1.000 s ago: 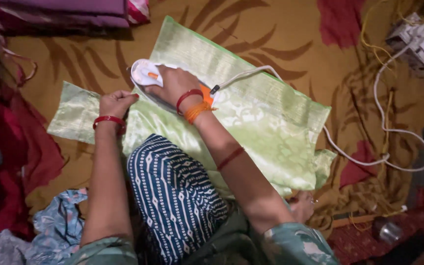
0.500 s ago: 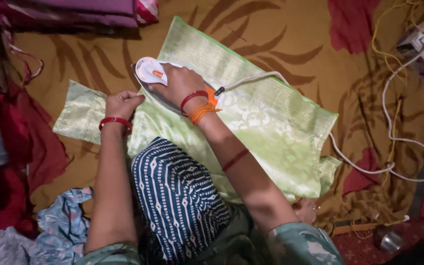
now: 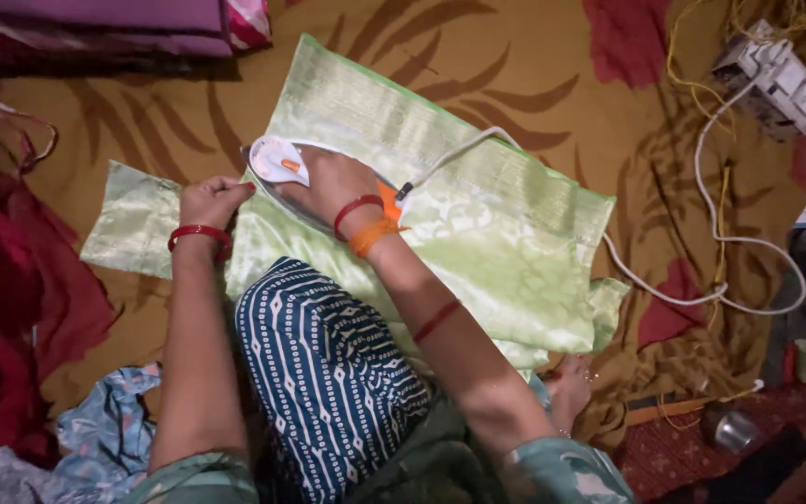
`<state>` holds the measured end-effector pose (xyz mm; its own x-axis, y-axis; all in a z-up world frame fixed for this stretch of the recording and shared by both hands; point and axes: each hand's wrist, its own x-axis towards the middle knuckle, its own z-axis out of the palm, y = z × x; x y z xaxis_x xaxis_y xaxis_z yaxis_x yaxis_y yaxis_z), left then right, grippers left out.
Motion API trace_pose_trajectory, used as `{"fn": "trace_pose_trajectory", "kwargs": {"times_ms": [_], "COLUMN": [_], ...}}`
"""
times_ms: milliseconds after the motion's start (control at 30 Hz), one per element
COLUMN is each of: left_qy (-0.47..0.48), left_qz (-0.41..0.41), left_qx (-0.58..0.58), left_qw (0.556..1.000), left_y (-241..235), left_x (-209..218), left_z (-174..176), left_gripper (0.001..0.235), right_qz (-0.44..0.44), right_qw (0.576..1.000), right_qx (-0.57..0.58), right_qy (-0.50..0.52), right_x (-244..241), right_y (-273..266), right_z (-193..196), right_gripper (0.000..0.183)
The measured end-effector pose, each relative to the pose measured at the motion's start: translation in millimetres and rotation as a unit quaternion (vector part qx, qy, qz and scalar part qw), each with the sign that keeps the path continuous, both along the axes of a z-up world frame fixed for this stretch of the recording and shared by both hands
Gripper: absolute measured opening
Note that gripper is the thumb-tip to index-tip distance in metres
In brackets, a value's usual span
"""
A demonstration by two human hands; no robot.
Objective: Ironing a piece of green patterned silk-like fabric on a bed.
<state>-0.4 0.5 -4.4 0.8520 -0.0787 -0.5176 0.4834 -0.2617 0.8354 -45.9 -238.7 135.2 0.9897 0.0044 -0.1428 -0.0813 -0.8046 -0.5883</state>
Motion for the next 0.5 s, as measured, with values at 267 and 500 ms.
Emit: {"fn": "trace_pose_trajectory", "kwargs": {"times_ms": [267, 500], "left_qy": [0.01, 0.026], "left_qz": [0.014, 0.009], "left_qx": [-0.003, 0.002], "left_qw": [1.0, 1.0], "left_y": [-4.7, -1.8], "left_x": [-3.4, -0.3], "left_z": [7.7, 11.9], "left_gripper": [0.013, 0.013], "right_qz": [0.01, 0.011], "right_qw": [1.0, 1.0], "right_qx": [-0.018, -0.02], "right_qy": [0.019, -0.018], "right_x": [4.8, 49.0], "right_y": [-4.4, 2.2], "right_z": [-0.4, -4.8], "right_gripper": [0.055, 0.058]}}
